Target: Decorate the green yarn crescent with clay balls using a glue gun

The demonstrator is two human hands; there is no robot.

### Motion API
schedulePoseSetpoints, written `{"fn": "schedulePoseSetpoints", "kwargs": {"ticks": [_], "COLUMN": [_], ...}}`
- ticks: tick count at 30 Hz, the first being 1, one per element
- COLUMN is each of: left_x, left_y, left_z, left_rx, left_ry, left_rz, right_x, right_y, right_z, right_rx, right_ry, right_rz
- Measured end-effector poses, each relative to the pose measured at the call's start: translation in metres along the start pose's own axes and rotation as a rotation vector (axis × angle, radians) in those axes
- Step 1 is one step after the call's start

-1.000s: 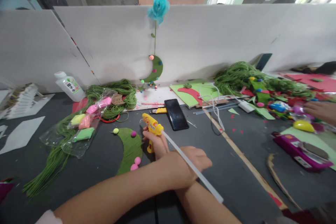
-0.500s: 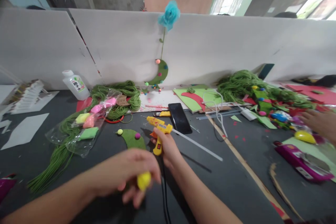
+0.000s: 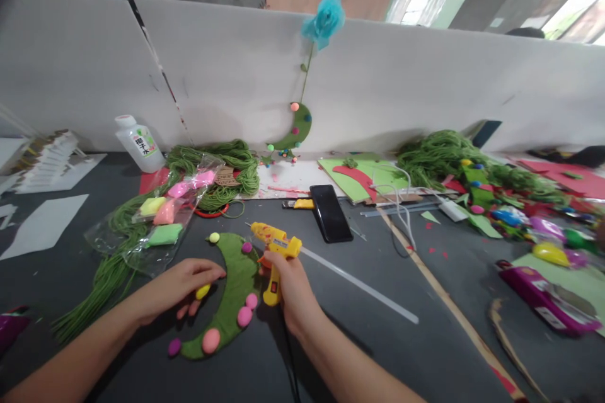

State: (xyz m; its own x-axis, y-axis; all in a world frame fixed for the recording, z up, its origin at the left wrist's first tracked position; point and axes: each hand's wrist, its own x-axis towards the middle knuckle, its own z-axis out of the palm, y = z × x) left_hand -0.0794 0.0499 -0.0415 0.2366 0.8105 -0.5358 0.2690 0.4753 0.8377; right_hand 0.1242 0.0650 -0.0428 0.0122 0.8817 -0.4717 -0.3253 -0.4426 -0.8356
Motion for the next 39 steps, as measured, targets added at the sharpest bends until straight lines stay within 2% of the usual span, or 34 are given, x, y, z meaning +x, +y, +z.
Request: {"fn": "schedulePoseSetpoints", "kwargs": {"ticks": [5, 10, 13, 16, 23, 26, 28, 29, 30, 32, 34, 36, 39], "left_x": [0.000, 0.000, -0.001, -0.002, -0.002, -0.005, -0.008, -0.010, -0.012, -0.016, -0.019, -0.018, -0.010], "left_y": [0.008, 0.012, 0.008, 0.001, -0.003, 0.005, 0.012, 0.016, 0.020, 0.027, 0.033, 0.037, 0.043], "left_z": [-0.011, -0.009, -0.004, -0.001, -0.003, -0.001, 0.004, 0.007, 0.011, 0.018, 0.022, 0.023, 0.017], "left_rx": [-0.125, -0.391, -0.585, -0.771, -0.901, -0.934, -0.961, -0.978, -0.998, -1.035, -1.046, -0.998, -0.724], "left_ry": [0.002, -0.009, -0.033, -0.045, -0.030, -0.065, -0.088, -0.107, -0.133, -0.173, -0.122, -0.041, 0.017], "left_rz": [0.075, 0.152, 0.104, 0.026, 0.026, -0.016, -0.013, 0.004, 0.030, 0.092, 0.163, 0.224, 0.327], "right_x": [0.016, 0.019, 0.022, 0.026, 0.028, 0.015, 0.001, -0.007, -0.015, -0.026, -0.029, -0.025, -0.013], "right_y": [-0.008, -0.016, -0.023, -0.029, -0.040, -0.048, -0.051, -0.051, -0.050, -0.045, -0.040, -0.040, -0.050], "right_z": [-0.025, -0.042, -0.050, -0.056, -0.059, -0.048, -0.030, -0.019, -0.006, 0.019, 0.039, 0.050, 0.053], "right_rx": [-0.104, -0.312, -0.532, -0.792, -1.319, -1.453, -1.478, -1.463, -1.409, -1.329, -1.330, -1.354, -1.373], "right_ry": [-0.003, -0.087, -0.084, -0.019, 0.090, 0.116, 0.078, 0.024, -0.093, -0.394, -0.482, -0.468, -0.459], "right_rz": [-0.021, 0.009, -0.004, -0.060, -0.191, -0.257, -0.365, -0.460, -0.664, -0.964, -1.112, -1.178, -1.151]}}
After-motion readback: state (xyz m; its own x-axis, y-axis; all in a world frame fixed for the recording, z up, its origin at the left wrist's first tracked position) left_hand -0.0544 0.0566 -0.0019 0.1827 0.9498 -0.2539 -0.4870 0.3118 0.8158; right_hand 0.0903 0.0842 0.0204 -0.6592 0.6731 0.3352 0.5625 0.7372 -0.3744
